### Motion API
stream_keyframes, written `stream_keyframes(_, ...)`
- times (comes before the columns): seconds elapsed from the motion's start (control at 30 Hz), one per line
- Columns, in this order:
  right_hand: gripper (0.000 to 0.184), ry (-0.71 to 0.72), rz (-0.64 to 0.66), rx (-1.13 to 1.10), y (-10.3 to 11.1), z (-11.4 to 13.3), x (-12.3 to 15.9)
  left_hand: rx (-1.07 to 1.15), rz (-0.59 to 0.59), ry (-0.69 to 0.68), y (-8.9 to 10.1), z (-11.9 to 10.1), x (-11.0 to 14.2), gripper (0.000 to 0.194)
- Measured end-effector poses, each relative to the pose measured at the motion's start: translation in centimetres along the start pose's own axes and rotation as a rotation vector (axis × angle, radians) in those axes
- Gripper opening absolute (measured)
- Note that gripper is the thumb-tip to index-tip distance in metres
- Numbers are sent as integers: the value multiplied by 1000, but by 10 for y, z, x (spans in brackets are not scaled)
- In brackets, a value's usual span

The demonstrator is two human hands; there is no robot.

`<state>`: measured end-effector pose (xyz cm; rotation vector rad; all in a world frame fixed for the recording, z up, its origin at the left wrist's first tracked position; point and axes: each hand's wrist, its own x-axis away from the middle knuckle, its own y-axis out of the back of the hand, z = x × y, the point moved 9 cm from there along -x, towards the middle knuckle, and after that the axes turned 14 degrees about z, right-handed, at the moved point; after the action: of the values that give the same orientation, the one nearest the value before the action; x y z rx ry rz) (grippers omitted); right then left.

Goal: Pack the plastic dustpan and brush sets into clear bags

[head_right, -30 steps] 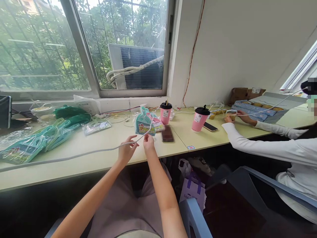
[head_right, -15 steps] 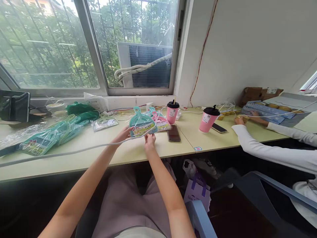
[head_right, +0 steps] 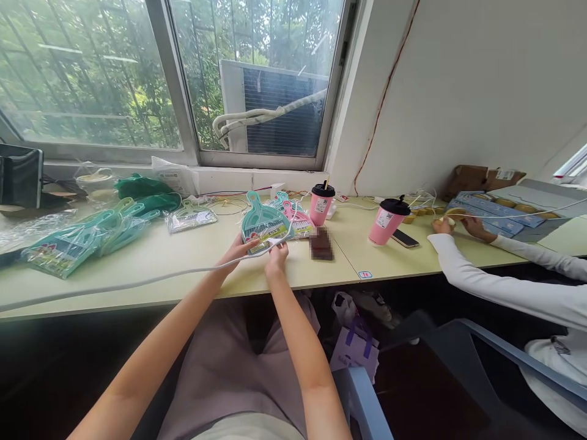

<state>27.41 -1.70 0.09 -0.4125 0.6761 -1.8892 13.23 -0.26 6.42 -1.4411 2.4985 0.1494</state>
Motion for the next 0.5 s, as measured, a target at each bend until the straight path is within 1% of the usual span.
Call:
stream_keyframes(0.1, 30, 6, -4, 24, 6, 0, 2, -34, -6, 41, 1, 5, 0, 52)
stream_keyframes(0.2, 28, -27, -30, 7, 13, -5, 5, -56, -17, 54, 2, 7, 0, 46)
stream_keyframes(0.33, 29, -39, 2, 7, 14, -8, 8, -58, -52, 55, 3, 6, 4, 35)
stream_keyframes(0.4, 30, -28, 5, 4, 14, -8, 10, -47, -57, 60, 1, 4, 6, 34)
stream_keyframes(0.5, 29, -17, 0, -2, 15, -9, 10, -36, -37, 58, -2, 2, 9, 38)
